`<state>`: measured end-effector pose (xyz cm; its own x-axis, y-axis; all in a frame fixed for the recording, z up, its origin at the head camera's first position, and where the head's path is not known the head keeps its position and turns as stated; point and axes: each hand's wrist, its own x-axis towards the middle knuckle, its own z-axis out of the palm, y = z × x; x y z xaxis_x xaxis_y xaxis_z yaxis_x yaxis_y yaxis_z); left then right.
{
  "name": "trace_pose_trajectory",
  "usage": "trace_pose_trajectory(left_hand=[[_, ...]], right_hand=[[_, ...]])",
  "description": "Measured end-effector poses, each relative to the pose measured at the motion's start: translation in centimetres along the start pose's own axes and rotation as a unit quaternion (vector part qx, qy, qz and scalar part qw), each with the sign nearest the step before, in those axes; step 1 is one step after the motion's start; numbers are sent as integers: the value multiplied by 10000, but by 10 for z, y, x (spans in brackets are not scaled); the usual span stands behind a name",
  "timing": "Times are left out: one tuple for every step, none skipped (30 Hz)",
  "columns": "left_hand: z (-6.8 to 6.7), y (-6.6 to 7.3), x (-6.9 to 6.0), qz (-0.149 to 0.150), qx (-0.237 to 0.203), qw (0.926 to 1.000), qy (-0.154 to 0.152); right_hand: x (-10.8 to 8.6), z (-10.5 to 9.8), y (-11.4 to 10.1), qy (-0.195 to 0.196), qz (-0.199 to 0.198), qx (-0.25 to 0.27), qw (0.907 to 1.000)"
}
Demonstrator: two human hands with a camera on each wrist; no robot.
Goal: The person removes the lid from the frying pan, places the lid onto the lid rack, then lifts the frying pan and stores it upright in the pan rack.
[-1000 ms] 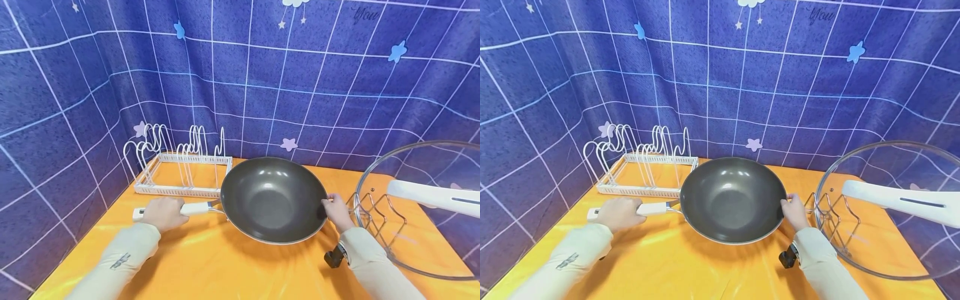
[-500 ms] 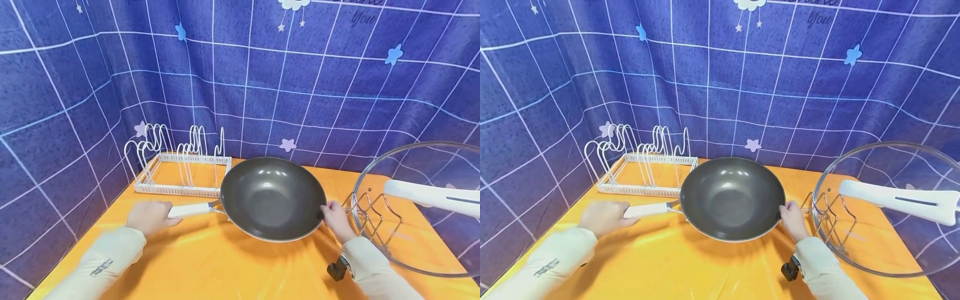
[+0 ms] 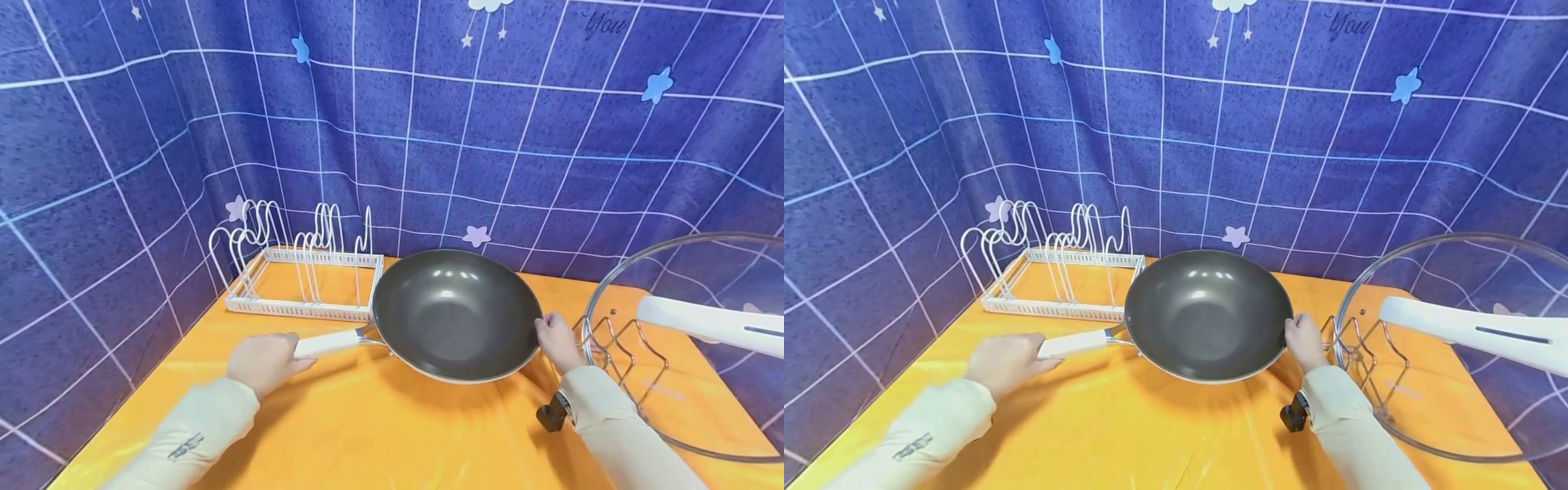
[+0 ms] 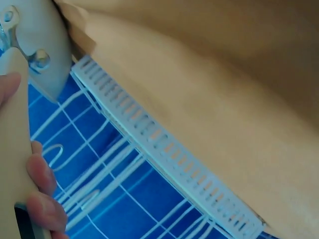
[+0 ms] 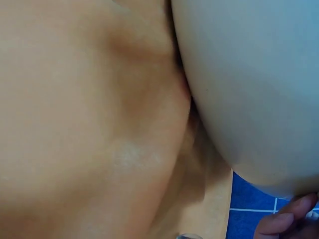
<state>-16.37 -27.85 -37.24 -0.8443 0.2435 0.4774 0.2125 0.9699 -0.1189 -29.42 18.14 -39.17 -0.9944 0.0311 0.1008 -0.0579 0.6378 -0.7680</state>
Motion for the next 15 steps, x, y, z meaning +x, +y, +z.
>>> trace_pose_trajectory(left_hand=[[0,2,0,-39,-27,10000,-1],[-1,4,0,-89,-67,9999,-33],[-2,7,-1,-135,-92,9998,-69],[-4,9,-2,-164,-96,9998,-103],[-5,11,-3,-196,-104,9996,-159],[-8,13,-4,-242,-139,9993,-237],[-9,15,-5,-264,-167,9990,-306],[-11,17,-6,-292,-217,9985,-401],[-13,18,-7,-316,-267,9978,-514],[-15,18,-8,-343,-351,9967,-654],[-17,18,-8,-373,-455,9951,-795],[-18,17,-7,-393,-561,9932,-938],[-20,15,-6,-403,-659,9910,-1094],[-22,13,-5,-444,-826,9875,-1270],[-24,11,-3,-478,-981,9836,-1434]], right_hand=[[1,0,-1,50,4,-24,10000],[2,0,-1,90,31,-62,9999],[3,0,-1,126,67,-89,9999],[3,0,-2,155,106,-102,9998],[3,1,-2,180,156,-79,9997],[3,2,-2,189,198,-55,9996],[3,2,-2,208,250,-23,9995],[2,3,-2,224,287,10,9993],[1,4,-3,235,332,67,9991],[1,4,-3,241,395,159,9988],[0,5,-4,243,481,298,9981],[-1,7,-6,290,592,549,9963],[-4,9,-8,417,692,799,9935],[-7,11,-10,604,786,1008,9900],[-12,14,-13,875,850,1185,9854]])
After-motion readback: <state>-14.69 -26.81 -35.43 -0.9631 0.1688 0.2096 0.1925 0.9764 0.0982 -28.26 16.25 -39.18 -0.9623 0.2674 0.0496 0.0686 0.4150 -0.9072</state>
